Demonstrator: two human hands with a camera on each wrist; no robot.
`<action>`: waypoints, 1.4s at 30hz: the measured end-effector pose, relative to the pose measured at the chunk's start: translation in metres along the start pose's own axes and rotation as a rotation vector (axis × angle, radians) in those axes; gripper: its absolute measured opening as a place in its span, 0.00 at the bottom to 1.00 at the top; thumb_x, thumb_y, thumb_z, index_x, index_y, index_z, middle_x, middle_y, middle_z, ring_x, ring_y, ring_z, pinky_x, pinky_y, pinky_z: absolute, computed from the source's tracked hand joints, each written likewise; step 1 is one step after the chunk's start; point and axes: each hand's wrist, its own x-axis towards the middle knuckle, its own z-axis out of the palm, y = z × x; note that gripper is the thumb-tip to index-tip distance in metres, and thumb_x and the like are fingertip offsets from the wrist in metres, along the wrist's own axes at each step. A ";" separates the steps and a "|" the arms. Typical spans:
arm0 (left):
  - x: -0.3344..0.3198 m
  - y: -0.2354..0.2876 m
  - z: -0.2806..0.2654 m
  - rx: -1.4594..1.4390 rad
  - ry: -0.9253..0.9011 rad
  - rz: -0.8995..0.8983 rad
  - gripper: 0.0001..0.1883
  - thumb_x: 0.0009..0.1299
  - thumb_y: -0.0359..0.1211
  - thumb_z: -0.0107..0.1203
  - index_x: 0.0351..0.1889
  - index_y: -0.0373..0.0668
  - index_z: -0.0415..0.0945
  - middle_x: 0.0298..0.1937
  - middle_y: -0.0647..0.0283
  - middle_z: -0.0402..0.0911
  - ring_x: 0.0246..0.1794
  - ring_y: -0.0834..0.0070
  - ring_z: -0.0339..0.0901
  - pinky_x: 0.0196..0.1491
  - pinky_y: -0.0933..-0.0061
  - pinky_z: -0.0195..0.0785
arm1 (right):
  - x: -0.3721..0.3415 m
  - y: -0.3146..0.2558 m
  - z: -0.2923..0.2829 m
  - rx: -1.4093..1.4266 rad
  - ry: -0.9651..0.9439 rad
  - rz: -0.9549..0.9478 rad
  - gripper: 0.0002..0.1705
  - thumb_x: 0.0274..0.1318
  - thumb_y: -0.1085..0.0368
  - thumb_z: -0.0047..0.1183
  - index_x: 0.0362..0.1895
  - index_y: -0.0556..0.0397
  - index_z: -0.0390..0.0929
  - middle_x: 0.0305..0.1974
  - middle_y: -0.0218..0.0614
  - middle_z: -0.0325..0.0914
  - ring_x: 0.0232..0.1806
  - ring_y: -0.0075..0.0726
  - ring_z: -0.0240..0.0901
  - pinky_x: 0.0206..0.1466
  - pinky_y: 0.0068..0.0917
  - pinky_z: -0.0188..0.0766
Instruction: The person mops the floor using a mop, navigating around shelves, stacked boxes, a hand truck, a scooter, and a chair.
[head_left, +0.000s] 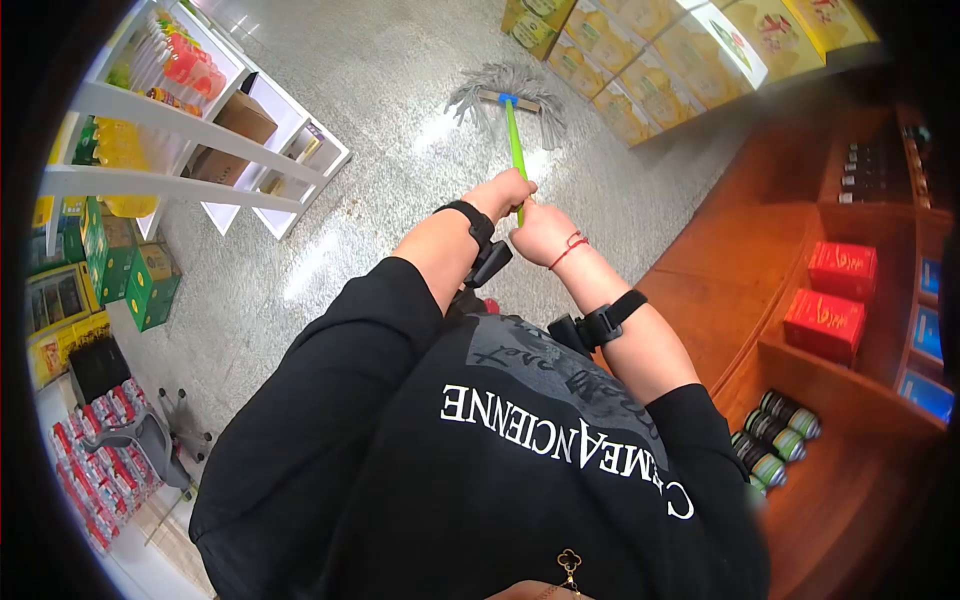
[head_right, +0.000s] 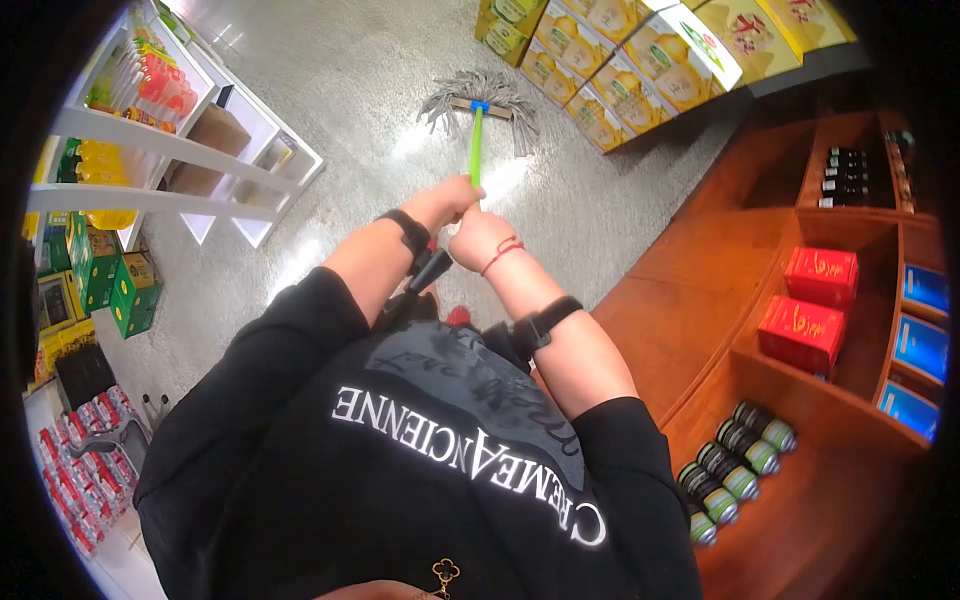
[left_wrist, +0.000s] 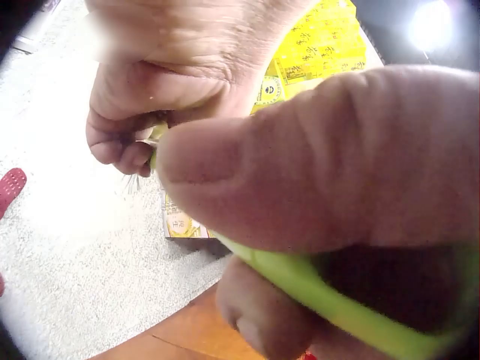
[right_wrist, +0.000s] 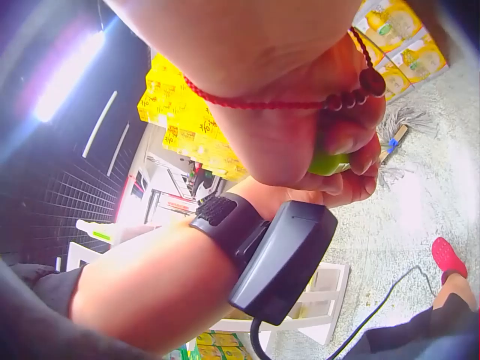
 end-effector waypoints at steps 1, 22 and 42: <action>0.008 0.007 -0.009 -0.006 0.009 0.009 0.13 0.59 0.36 0.51 0.28 0.31 0.71 0.17 0.57 0.70 0.11 0.69 0.65 0.12 0.66 0.55 | 0.013 0.000 -0.005 -0.010 0.005 -0.008 0.22 0.43 0.66 0.40 0.45 0.61 0.68 0.36 0.56 0.73 0.41 0.52 0.71 0.46 0.39 0.66; 0.190 0.162 -0.170 0.096 0.049 -0.031 0.15 0.58 0.39 0.52 0.23 0.34 0.71 0.13 0.59 0.68 0.09 0.71 0.63 0.12 0.70 0.55 | 0.255 -0.027 -0.174 -0.224 -0.091 -0.156 0.31 0.42 0.59 0.49 0.51 0.62 0.60 0.30 0.57 0.73 0.35 0.57 0.71 0.40 0.43 0.68; 0.361 0.340 -0.284 0.105 0.102 -0.044 0.17 0.59 0.39 0.47 0.20 0.32 0.72 0.15 0.57 0.70 0.11 0.69 0.65 0.15 0.66 0.58 | 0.493 -0.003 -0.368 -0.364 -0.193 -0.463 0.31 0.41 0.59 0.50 0.49 0.66 0.62 0.30 0.57 0.73 0.36 0.55 0.71 0.41 0.42 0.68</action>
